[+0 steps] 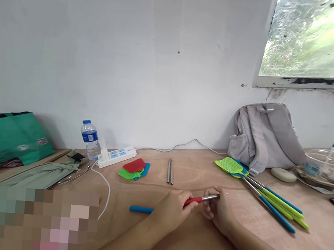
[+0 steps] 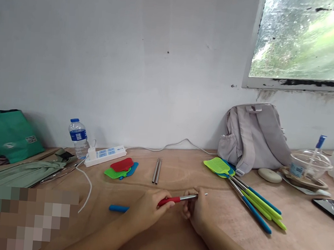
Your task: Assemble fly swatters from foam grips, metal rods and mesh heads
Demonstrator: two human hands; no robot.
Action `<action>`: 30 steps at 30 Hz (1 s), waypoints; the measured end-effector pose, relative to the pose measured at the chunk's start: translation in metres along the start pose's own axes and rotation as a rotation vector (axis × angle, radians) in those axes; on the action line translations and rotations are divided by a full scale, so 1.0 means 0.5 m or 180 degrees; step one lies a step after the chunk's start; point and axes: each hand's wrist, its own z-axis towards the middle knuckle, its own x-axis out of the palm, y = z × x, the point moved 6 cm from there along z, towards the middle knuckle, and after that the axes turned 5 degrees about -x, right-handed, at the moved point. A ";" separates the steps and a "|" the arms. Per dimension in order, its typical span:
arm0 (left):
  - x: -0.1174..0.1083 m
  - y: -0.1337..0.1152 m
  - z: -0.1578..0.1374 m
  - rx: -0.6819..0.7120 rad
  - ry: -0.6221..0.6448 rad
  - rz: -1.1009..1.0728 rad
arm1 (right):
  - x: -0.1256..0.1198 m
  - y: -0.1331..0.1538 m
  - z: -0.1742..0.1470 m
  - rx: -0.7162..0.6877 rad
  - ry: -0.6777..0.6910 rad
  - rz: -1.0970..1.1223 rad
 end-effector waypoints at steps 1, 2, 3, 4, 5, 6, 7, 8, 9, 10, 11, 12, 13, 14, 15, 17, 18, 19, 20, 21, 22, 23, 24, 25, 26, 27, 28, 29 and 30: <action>0.000 0.000 0.001 0.0017 -0.0015 0.0040 | -0.007 0.005 0.002 -0.0092 -0.0079 -0.0032; 0.000 -0.001 0.001 0.0057 -0.0037 0.0080 | -0.012 0.008 0.003 -0.0160 -0.0145 -0.0062; 0.001 -0.002 0.001 0.0106 -0.0067 0.0122 | -0.014 0.008 0.002 -0.0204 -0.0190 -0.0077; 0.002 -0.004 0.000 0.0149 -0.0093 0.0167 | -0.013 0.007 0.001 -0.0217 -0.0181 -0.0072; 0.003 -0.005 -0.001 0.0182 -0.0105 0.0209 | -0.010 0.006 -0.001 -0.0214 -0.0162 -0.0062; 0.006 -0.007 -0.002 0.0202 -0.0104 0.0248 | -0.007 0.004 -0.003 -0.0222 -0.0147 -0.0053; 0.008 -0.008 -0.003 0.0215 -0.0090 0.0280 | -0.005 0.003 -0.005 -0.0234 -0.0137 -0.0038; 0.011 -0.009 -0.005 0.0218 -0.0074 0.0312 | -0.004 0.003 -0.006 -0.0249 -0.0128 -0.0021; 0.013 -0.011 -0.007 0.0217 -0.0064 0.0349 | -0.003 0.002 -0.007 -0.0261 -0.0121 -0.0001; 0.014 -0.012 -0.008 0.0221 -0.0058 0.0390 | -0.003 0.001 -0.007 -0.0258 -0.0113 0.0019; 0.016 -0.014 -0.010 0.0232 -0.0055 0.0434 | -0.003 0.000 -0.008 -0.0247 -0.0102 0.0035; 0.017 -0.016 -0.011 0.0243 -0.0054 0.0479 | -0.003 -0.002 -0.007 -0.0226 -0.0090 0.0037; 0.018 -0.017 -0.012 0.0256 -0.0049 0.0519 | -0.003 -0.003 -0.007 -0.0208 -0.0068 0.0022; 0.018 -0.017 -0.013 0.0261 -0.0055 0.0550 | -0.003 -0.004 -0.006 -0.0199 -0.0042 -0.0003; 0.018 -0.018 -0.013 0.0259 -0.0065 0.0567 | -0.004 -0.004 -0.005 -0.0200 -0.0024 -0.0035; 0.013 -0.017 -0.012 0.0241 -0.0089 0.0561 | -0.003 -0.005 -0.003 -0.0157 0.0028 -0.0118; 0.009 -0.017 -0.011 0.0233 -0.0092 0.0544 | -0.003 -0.006 -0.002 -0.0104 0.0063 -0.0152; 0.004 -0.017 -0.010 0.0226 -0.0087 0.0520 | -0.002 -0.008 -0.001 -0.0044 0.0096 -0.0175; -0.001 -0.017 -0.008 0.0218 -0.0077 0.0492 | 0.000 -0.009 -0.001 0.0013 0.0131 -0.0190; -0.006 -0.017 -0.006 0.0204 -0.0061 0.0456 | 0.002 -0.010 -0.002 0.0044 0.0171 -0.0199; -0.011 -0.015 -0.004 0.0184 -0.0044 0.0411 | 0.005 -0.010 -0.003 0.0039 0.0212 -0.0210; -0.014 -0.014 -0.002 0.0165 -0.0028 0.0350 | 0.009 -0.009 -0.004 0.0010 0.0258 -0.0235; -0.016 -0.011 0.001 0.0154 -0.0029 0.0275 | 0.013 -0.009 -0.005 -0.0015 0.0310 -0.0271; -0.019 -0.008 0.004 0.0153 -0.0066 0.0203 | 0.018 -0.009 -0.006 -0.0030 0.0351 -0.0295; -0.022 -0.006 0.007 0.0166 -0.0147 0.0149 | 0.021 -0.009 -0.006 -0.0036 0.0370 -0.0288; -0.027 -0.004 0.009 0.0197 -0.0272 0.0128 | 0.022 -0.009 -0.006 -0.0030 0.0358 -0.0235; -0.035 -0.003 0.012 0.0238 -0.0431 0.0146 | 0.022 -0.009 -0.004 -0.0007 0.0323 -0.0127; -0.046 -0.004 0.013 0.0266 -0.0605 0.0203 | 0.020 -0.009 -0.002 0.0026 0.0262 0.0028; -0.062 -0.005 0.013 0.0261 -0.0752 0.0288 | 0.016 -0.008 0.001 0.0054 0.0181 0.0212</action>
